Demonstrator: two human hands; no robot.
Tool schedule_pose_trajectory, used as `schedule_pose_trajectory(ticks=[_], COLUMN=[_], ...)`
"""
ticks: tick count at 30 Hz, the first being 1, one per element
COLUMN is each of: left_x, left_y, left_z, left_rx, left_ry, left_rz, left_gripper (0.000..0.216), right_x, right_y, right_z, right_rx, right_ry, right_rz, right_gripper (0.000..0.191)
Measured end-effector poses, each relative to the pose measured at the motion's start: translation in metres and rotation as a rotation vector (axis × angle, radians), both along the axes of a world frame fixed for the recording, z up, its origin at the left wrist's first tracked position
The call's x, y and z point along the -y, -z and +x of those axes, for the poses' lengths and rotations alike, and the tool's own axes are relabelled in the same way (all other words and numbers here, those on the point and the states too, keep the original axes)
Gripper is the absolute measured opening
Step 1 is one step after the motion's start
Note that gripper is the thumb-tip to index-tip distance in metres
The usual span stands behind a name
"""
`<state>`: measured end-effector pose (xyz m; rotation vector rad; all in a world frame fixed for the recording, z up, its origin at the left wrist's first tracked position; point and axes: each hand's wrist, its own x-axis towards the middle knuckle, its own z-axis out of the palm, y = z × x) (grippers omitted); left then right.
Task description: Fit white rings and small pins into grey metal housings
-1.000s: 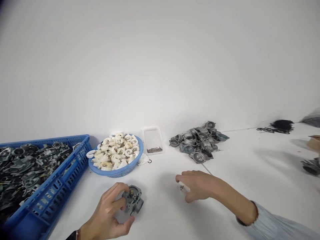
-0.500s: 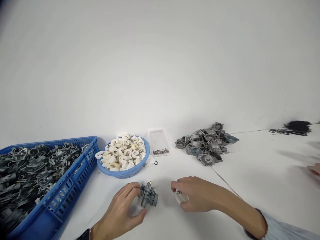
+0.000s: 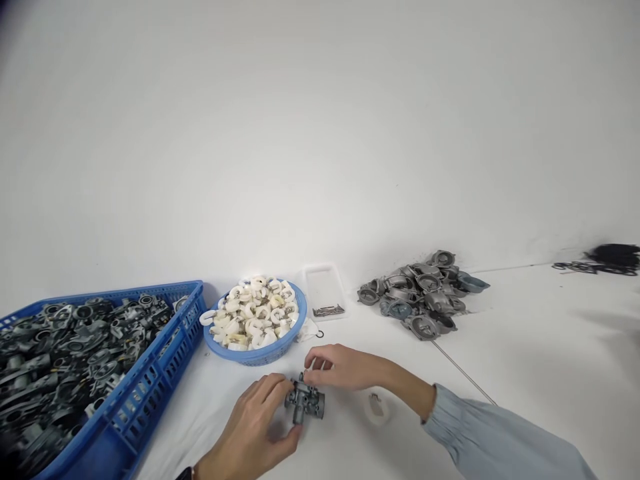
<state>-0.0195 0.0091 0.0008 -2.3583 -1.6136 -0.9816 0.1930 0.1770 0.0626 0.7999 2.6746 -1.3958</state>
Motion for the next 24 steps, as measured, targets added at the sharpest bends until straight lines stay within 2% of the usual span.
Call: schedule_pose_trajectory(ticks=[4, 7, 11, 16, 19, 24], left_x=[-0.005, -0.008, -0.009, -0.007, -0.005, -0.005], left_y=[0.005, 0.010, 0.015, 0.012, 0.010, 0.006], left_z=[-0.004, -0.006, -0.005, -0.003, -0.001, 0.000], left_rx=[-0.080, -0.111, -0.141, -0.165, -0.168, -0.153], left_ry=[-0.006, -0.003, -0.004, -0.023, -0.030, -0.042], left_rz=[0.072, 0.086, 0.097, 0.063, 0.043, 0.071], left_gripper=[0.043, 0.041, 0.041, 0.041, 0.042, 0.043], right_x=[-0.022, -0.031, -0.032, -0.024, -0.018, -0.011], right_y=[0.020, 0.029, 0.029, 0.020, 0.021, 0.019], right_z=[-0.023, -0.030, -0.031, -0.028, -0.029, -0.033], right_rx=[-0.033, -0.060, -0.059, -0.052, -0.029, -0.042], right_ry=[-0.018, -0.060, -0.068, -0.066, -0.083, -0.089], right_rz=[-0.225, -0.274, -0.230, -0.065, 0.023, 0.080], right_gripper=[0.053, 0.045, 0.040, 0.029, 0.031, 0.031])
